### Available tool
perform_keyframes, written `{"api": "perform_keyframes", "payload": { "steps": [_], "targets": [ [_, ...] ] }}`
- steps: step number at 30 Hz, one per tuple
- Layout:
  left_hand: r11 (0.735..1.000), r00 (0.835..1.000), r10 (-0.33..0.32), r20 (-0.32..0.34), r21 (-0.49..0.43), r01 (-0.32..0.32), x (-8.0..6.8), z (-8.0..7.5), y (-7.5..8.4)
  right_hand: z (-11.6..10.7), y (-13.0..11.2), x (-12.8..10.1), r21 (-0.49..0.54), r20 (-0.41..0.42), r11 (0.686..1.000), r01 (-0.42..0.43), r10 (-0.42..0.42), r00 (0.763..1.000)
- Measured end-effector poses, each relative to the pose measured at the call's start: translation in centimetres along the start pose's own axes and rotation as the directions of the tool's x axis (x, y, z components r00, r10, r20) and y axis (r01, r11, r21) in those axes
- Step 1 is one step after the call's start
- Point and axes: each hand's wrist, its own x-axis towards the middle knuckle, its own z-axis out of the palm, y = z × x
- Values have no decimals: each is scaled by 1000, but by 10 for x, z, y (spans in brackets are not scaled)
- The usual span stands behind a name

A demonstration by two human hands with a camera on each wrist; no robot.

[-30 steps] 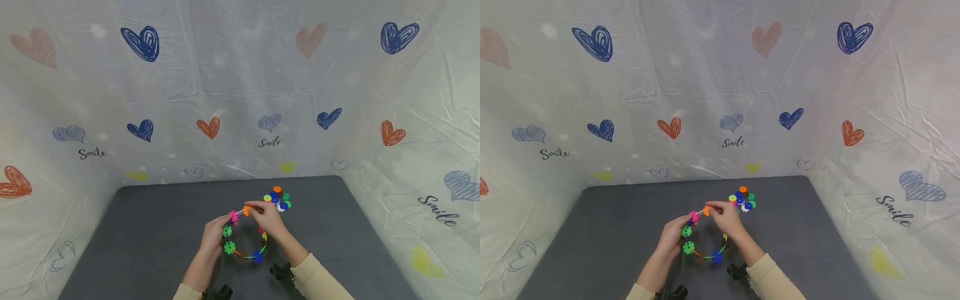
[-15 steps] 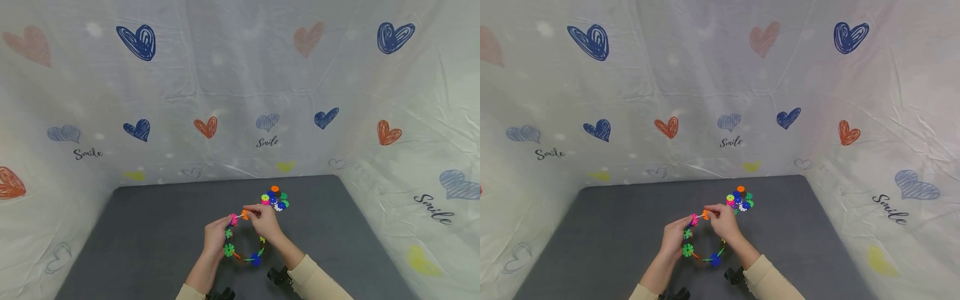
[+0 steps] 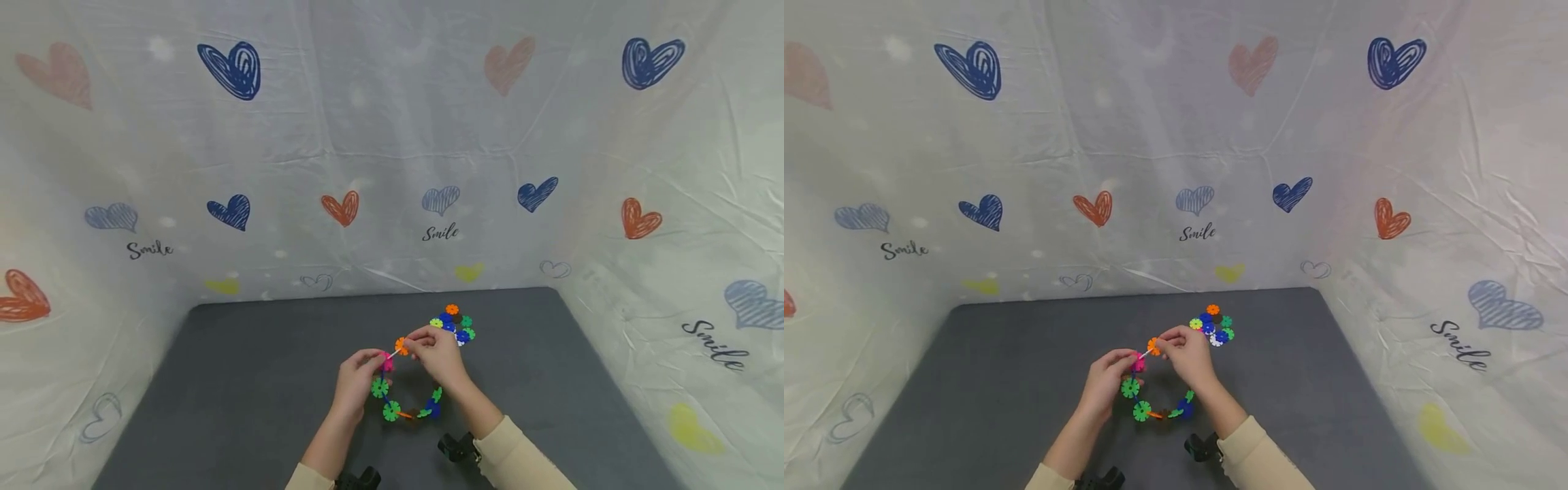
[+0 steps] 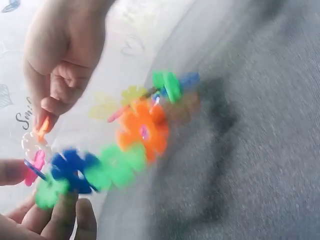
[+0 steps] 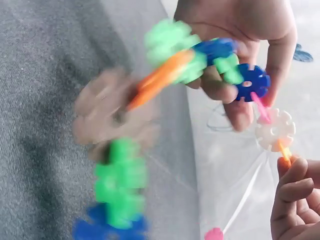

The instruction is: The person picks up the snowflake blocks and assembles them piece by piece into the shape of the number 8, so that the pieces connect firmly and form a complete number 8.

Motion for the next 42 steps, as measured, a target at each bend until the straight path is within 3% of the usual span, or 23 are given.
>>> {"api": "perform_keyframes", "payload": {
  "steps": [6, 8, 14, 20, 25, 28, 33, 38, 42],
  "targets": [
    [988, 997, 72, 14, 137, -73, -1, -1, -3, 0, 1, -3, -50, 55, 999, 15, -12, 998],
    [985, 996, 84, 36, 146, -89, -1, -1, -2, 0, 2, -2, -52, 74, 998, 23, -19, 997],
    [998, 988, 54, 146, 33, -60, -5, -7, 9, -2, 0, 0, -90, 145, 994, 62, -49, 988],
    [997, 984, -38, 174, -64, 50, 2, -9, -3, -13, -8, 3, -121, 185, 991, 64, -41, 982],
    [986, 978, -106, 178, -109, 126, 4, -10, -9, -35, -7, 13, -168, 98, 985, 47, -30, 995],
    [975, 976, -145, 162, -144, 168, 5, -13, -11, -54, 4, 24, -248, 22, 968, 40, -35, 999],
    [959, 973, -181, 146, -191, 207, 6, -19, -13, -81, 38, 42, -392, -109, 920, -29, -15, 994],
    [946, 968, -208, 143, -220, 236, 7, -23, -13, -94, 76, 49, -432, -216, 888, -157, 67, 974],
    [938, 965, -220, 144, -238, 250, 7, -23, -12, -96, 99, 49, -527, -250, 828, -191, 63, 966]
  ]
}}
